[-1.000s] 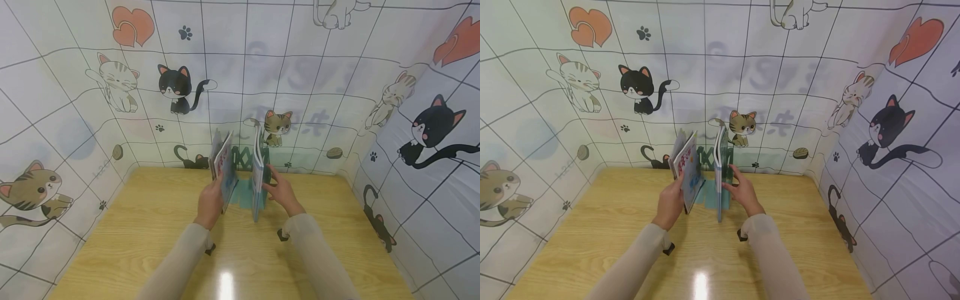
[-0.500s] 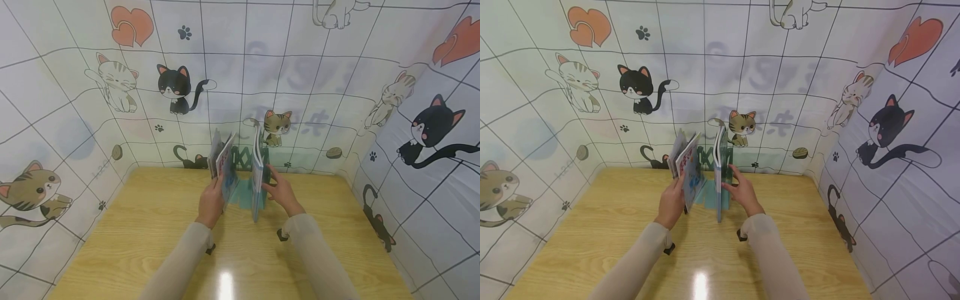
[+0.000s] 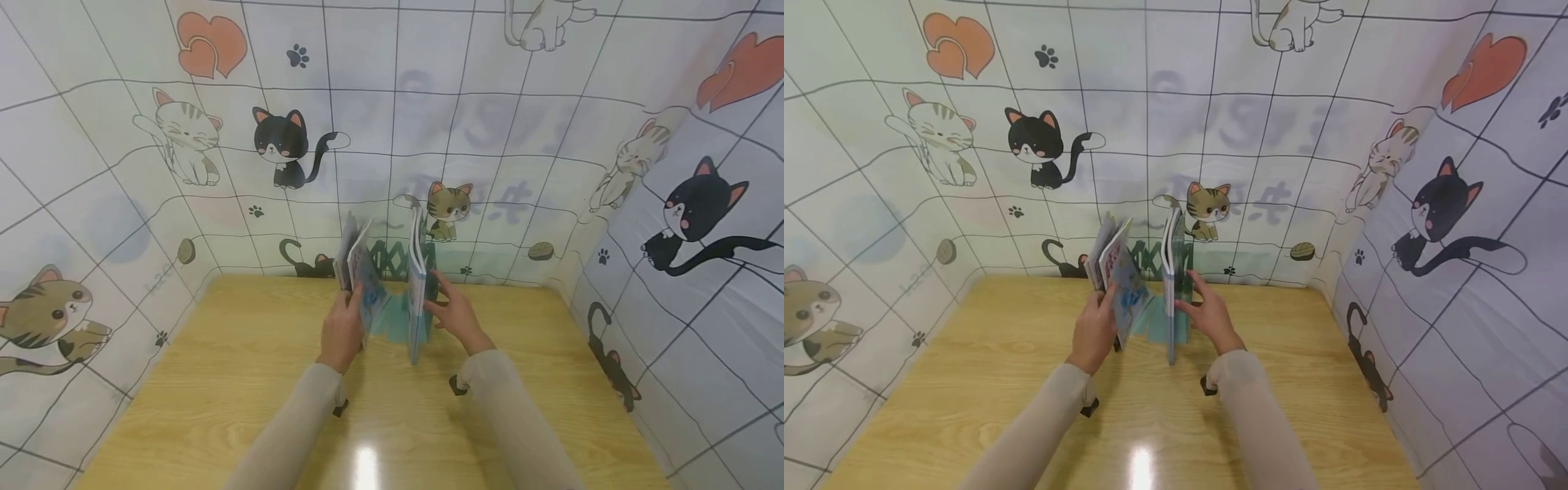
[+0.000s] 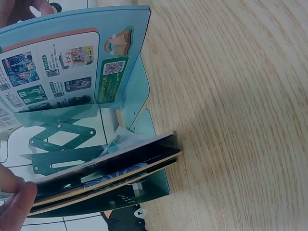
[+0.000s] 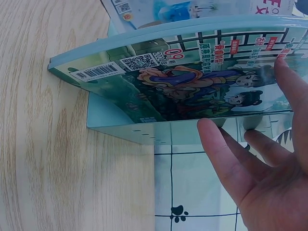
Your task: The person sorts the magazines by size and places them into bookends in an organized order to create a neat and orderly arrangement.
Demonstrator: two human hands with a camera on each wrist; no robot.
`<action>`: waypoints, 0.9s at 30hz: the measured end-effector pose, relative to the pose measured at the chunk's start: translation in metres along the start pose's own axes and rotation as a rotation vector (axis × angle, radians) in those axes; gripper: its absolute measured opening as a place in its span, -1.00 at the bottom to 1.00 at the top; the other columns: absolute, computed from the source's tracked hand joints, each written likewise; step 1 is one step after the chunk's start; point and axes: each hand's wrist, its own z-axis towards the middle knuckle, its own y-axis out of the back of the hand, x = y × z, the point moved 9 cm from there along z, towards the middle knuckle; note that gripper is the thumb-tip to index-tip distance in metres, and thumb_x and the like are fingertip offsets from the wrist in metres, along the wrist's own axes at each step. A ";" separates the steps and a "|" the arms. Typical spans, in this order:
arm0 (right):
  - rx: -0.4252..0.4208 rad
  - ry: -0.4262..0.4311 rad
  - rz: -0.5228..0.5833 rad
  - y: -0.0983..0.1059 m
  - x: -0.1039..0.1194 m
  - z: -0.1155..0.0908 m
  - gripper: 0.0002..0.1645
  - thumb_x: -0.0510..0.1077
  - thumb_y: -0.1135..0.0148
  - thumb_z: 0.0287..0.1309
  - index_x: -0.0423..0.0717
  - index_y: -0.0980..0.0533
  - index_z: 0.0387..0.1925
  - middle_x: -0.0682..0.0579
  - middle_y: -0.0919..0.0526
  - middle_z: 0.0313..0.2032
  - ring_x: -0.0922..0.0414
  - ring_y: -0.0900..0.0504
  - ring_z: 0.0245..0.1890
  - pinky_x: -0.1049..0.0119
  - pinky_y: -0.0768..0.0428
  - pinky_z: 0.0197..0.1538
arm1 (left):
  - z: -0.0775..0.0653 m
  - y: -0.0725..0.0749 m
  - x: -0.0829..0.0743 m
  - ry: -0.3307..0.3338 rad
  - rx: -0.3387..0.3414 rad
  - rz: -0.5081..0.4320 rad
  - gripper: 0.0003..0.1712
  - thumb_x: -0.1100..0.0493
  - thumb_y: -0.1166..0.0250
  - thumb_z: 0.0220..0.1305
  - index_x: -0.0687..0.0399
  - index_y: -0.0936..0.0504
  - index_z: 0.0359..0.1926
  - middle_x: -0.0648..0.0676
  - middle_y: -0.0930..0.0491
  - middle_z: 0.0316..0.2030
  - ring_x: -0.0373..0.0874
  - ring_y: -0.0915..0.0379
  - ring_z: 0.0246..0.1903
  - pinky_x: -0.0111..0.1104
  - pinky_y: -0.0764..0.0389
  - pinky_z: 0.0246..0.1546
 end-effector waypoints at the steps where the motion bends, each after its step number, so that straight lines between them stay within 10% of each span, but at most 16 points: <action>1: -0.001 0.001 -0.003 0.000 0.000 0.000 -0.10 -0.06 -0.30 0.25 0.46 -0.07 0.47 -0.32 -0.18 0.38 -0.25 -0.54 0.08 0.16 -0.70 -0.42 | 0.000 0.000 0.001 0.003 0.001 -0.003 -0.44 0.50 -0.19 0.17 0.23 -0.51 0.23 0.24 -0.48 -0.23 -0.03 -0.39 -0.53 -0.22 -0.57 -0.63; 20: 0.016 0.047 -0.044 0.002 0.000 0.002 -0.02 -0.04 -0.30 0.26 0.42 0.04 0.51 -0.23 -0.18 0.41 -0.21 -0.56 0.07 0.04 -0.70 -0.30 | -0.003 -0.002 0.007 -0.039 0.011 -0.104 -0.50 0.46 -0.24 0.14 0.16 -0.58 0.14 0.21 -0.48 -0.22 0.01 -0.45 -0.40 -0.19 -0.61 -0.51; 27: -0.014 0.147 -0.108 0.005 0.008 -0.006 0.04 -0.12 -0.33 0.22 0.32 0.08 0.53 -0.17 -0.20 0.41 -0.16 -0.45 0.21 0.04 -0.58 0.08 | -0.008 0.007 0.008 -0.098 -0.007 -0.136 -0.47 0.42 -0.39 0.03 0.16 -0.63 0.11 0.20 -0.52 -0.15 0.02 -0.51 -0.30 -0.23 -0.63 -0.52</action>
